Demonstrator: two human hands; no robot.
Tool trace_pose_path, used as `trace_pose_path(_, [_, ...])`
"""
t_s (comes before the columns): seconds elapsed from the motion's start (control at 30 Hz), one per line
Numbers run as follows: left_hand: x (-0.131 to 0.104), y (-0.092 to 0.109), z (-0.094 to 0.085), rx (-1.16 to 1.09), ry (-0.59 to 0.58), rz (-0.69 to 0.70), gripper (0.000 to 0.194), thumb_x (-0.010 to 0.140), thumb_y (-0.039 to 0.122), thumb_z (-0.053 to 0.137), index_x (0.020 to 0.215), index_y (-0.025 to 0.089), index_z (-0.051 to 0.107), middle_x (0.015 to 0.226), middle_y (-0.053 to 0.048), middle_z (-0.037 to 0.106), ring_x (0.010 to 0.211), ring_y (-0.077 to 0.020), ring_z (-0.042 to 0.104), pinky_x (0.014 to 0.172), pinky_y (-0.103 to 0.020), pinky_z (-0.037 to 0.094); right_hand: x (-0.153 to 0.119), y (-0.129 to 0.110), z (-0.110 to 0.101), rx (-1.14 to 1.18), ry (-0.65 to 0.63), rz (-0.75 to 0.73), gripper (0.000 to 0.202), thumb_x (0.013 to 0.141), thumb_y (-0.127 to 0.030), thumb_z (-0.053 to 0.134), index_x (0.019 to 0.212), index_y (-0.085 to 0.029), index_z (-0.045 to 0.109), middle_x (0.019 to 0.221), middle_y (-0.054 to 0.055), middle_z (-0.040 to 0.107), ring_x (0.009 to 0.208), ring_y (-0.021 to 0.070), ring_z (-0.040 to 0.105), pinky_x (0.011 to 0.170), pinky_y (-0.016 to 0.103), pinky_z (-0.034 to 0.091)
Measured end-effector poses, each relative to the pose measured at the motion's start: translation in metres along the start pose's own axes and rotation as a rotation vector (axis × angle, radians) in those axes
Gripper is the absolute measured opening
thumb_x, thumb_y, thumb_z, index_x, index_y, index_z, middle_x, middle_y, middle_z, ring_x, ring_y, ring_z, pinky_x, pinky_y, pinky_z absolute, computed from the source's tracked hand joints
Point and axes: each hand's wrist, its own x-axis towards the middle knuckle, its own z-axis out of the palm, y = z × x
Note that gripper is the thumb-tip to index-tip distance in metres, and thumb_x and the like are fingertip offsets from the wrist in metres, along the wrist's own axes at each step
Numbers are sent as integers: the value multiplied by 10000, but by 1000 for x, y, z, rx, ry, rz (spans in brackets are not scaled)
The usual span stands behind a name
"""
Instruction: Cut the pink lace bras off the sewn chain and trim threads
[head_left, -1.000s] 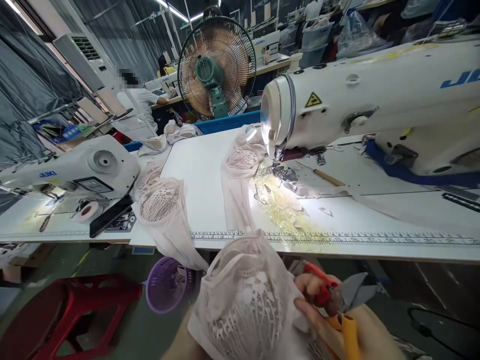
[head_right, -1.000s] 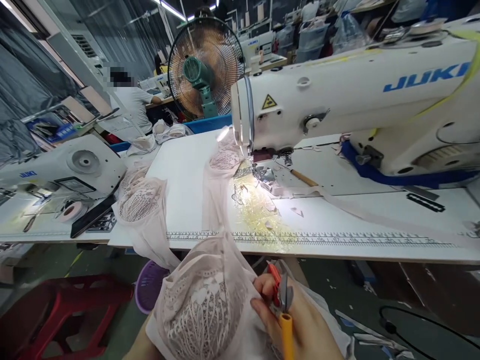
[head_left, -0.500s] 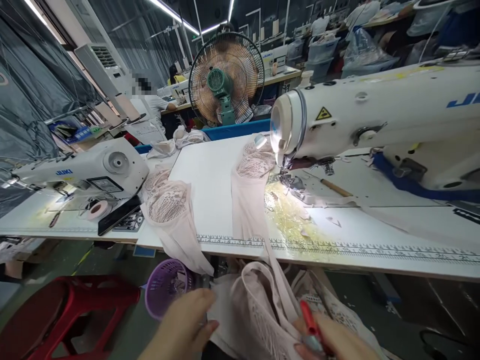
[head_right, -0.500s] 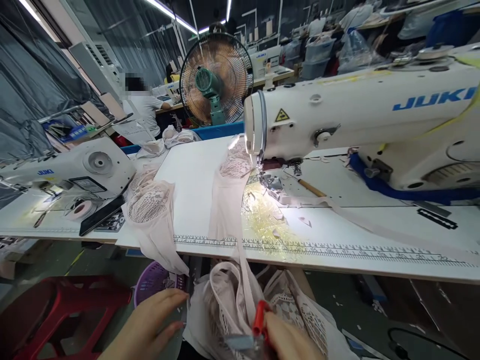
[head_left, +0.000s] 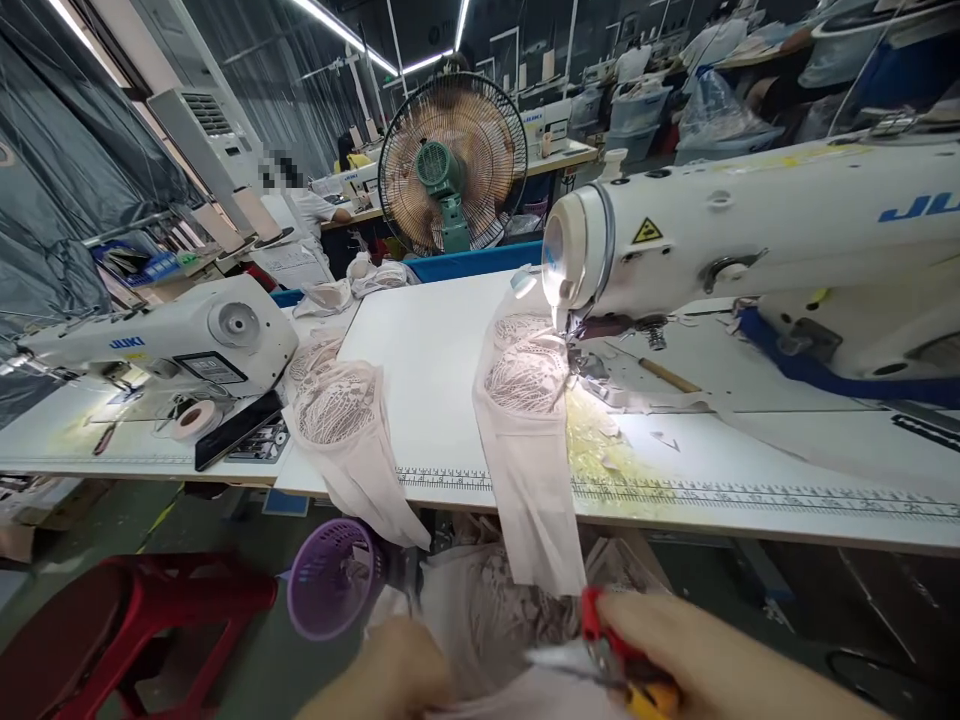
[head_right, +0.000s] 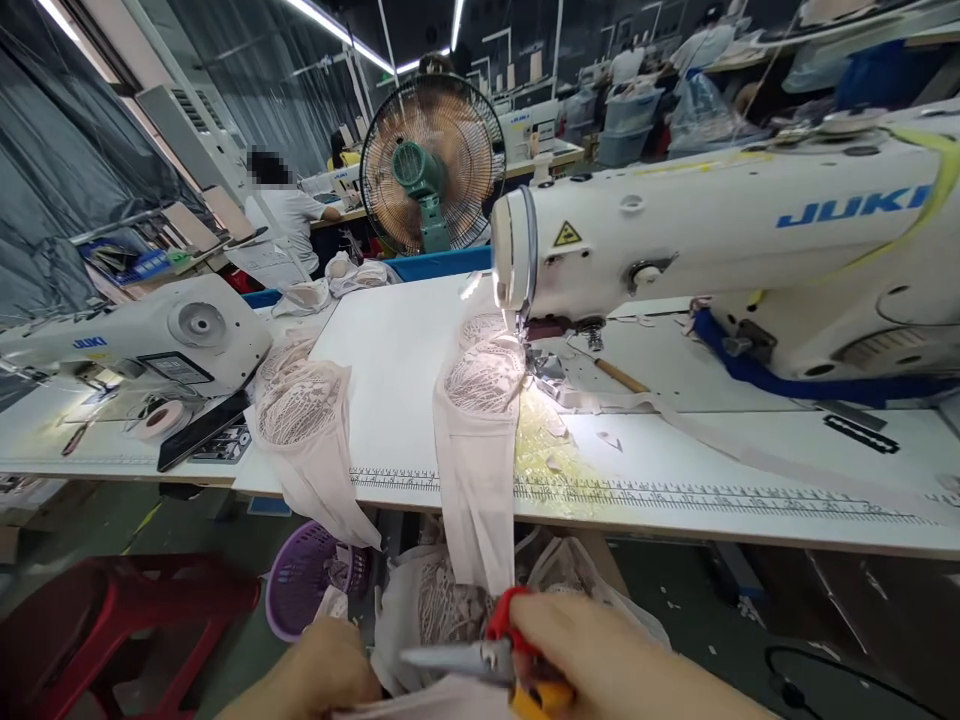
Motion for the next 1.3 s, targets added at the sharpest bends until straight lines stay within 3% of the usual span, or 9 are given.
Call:
trace_pose_path(0.1, [-10,3,-20,-166,-33,-198,562,856,642,430,562,170,513,510,20,369,487,-102,339,477,-235,256,15,5,-20,-82,-21,21,211,723,-40,465,686,-233,388,722,-9,557,645,168,515,565,253,347])
trace_pose_path(0.23, [-14,-12,-26,-427,-137,-459,581,795,683,485,536,174,380,534,48,279,503,-80,265,463,-221,205,30,10,-29,-74,-14,22,245,734,-56,461,657,-236,314,720,-7,521,622,160,446,555,256,308])
trace_pose_path(0.37, [0,-19,-24,-125,-140,-442,435,876,478,452,569,172,422,612,18,415,575,-111,398,547,-230,319,35,3,-30,-93,-11,27,244,731,-61,454,645,-238,310,716,2,535,605,164,441,541,260,301])
trace_pose_path(0.47, [22,-2,-20,126,-89,-322,180,872,284,455,880,162,588,865,-67,621,785,-185,563,703,-285,431,36,-6,-30,-102,-23,26,225,713,-70,477,658,-237,336,686,-9,525,585,157,445,517,250,294])
trace_pose_path(0.53, [37,16,-13,92,-55,-159,224,851,228,483,1053,163,556,1019,-106,648,914,-212,596,795,-320,461,36,-13,-31,-105,-32,23,220,714,-84,491,661,-237,342,682,-12,520,583,154,452,509,245,294])
trace_pose_path(0.67, [65,42,6,7,118,36,144,843,188,513,982,178,553,979,-102,660,914,-210,607,815,-324,467,35,-21,-34,-117,-52,21,212,759,-138,502,664,-238,342,684,-8,519,593,163,469,509,249,297])
trace_pose_path(0.8, [79,48,15,-149,181,-46,44,845,214,526,820,183,546,847,-70,633,789,-178,573,724,-293,447,34,-20,-40,-134,-78,24,182,809,-195,500,684,-234,374,697,4,535,589,172,480,495,257,298])
trace_pose_path(1.03, [84,37,14,-788,134,-348,394,715,488,727,666,155,522,695,-25,531,670,-131,478,629,-246,377,41,-12,-44,-114,-80,-29,137,774,-163,537,733,-222,421,727,-8,554,613,161,494,514,252,315])
trace_pose_path(1.3, [84,32,11,-898,122,-404,382,637,435,806,635,138,564,669,-13,536,632,-112,464,601,-234,353,44,-15,-43,-105,-73,-51,195,745,-137,548,677,-223,386,680,-30,499,580,141,448,504,250,303])
